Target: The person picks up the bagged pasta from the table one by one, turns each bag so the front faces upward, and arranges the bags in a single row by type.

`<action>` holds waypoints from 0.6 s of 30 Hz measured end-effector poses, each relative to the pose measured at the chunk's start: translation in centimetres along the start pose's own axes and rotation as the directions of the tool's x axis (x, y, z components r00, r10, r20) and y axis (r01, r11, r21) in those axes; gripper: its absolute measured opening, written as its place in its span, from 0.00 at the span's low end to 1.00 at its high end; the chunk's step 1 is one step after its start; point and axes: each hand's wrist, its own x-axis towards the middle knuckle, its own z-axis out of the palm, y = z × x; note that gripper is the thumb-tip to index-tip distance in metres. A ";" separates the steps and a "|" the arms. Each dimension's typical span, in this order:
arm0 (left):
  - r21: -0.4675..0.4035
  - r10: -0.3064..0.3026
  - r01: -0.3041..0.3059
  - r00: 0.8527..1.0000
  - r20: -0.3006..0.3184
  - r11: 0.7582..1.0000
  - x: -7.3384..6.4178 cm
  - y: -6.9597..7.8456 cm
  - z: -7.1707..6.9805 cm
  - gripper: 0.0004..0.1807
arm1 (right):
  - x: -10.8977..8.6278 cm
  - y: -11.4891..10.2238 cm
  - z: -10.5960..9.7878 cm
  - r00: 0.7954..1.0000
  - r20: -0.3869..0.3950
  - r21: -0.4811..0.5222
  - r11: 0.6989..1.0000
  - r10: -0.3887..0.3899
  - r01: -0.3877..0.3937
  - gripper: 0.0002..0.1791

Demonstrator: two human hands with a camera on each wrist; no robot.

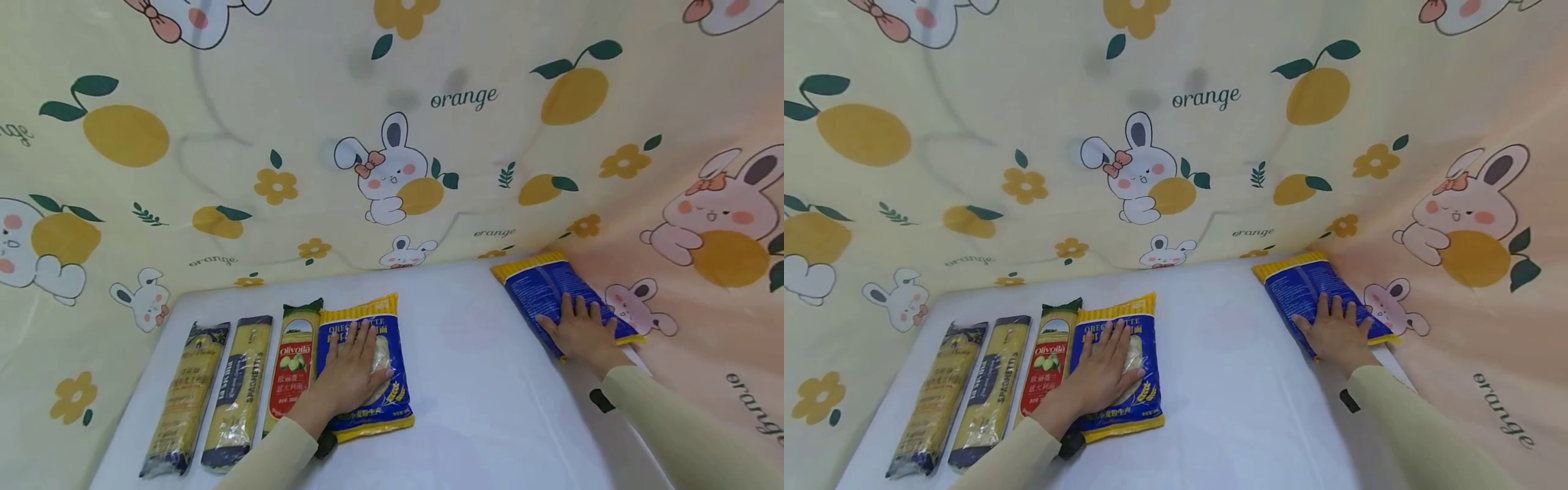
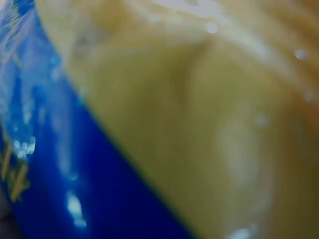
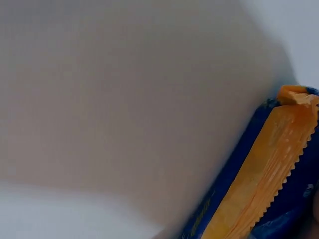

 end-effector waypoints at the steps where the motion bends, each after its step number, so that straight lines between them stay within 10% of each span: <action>1: 0.001 0.001 -0.001 1.000 -0.002 1.000 0.0 0.0 0.0 0.49 | -0.4 -0.5 0.2 1.000 -0.009 -0.007 1.000 -0.003 0.003 0.66; 12: -0.010 0.008 -0.008 1.000 -0.011 1.000 -0.2 -0.2 0.4 0.49 | -6.0 -9.5 1.1 0.991 0.028 -0.014 0.991 -0.131 0.132 0.52; 18: 0.013 0.027 -0.026 0.999 -0.019 1.000 -0.2 -0.1 0.1 0.48 | -9.1 -13.6 1.8 0.954 -0.024 -0.130 0.947 -0.299 0.294 0.44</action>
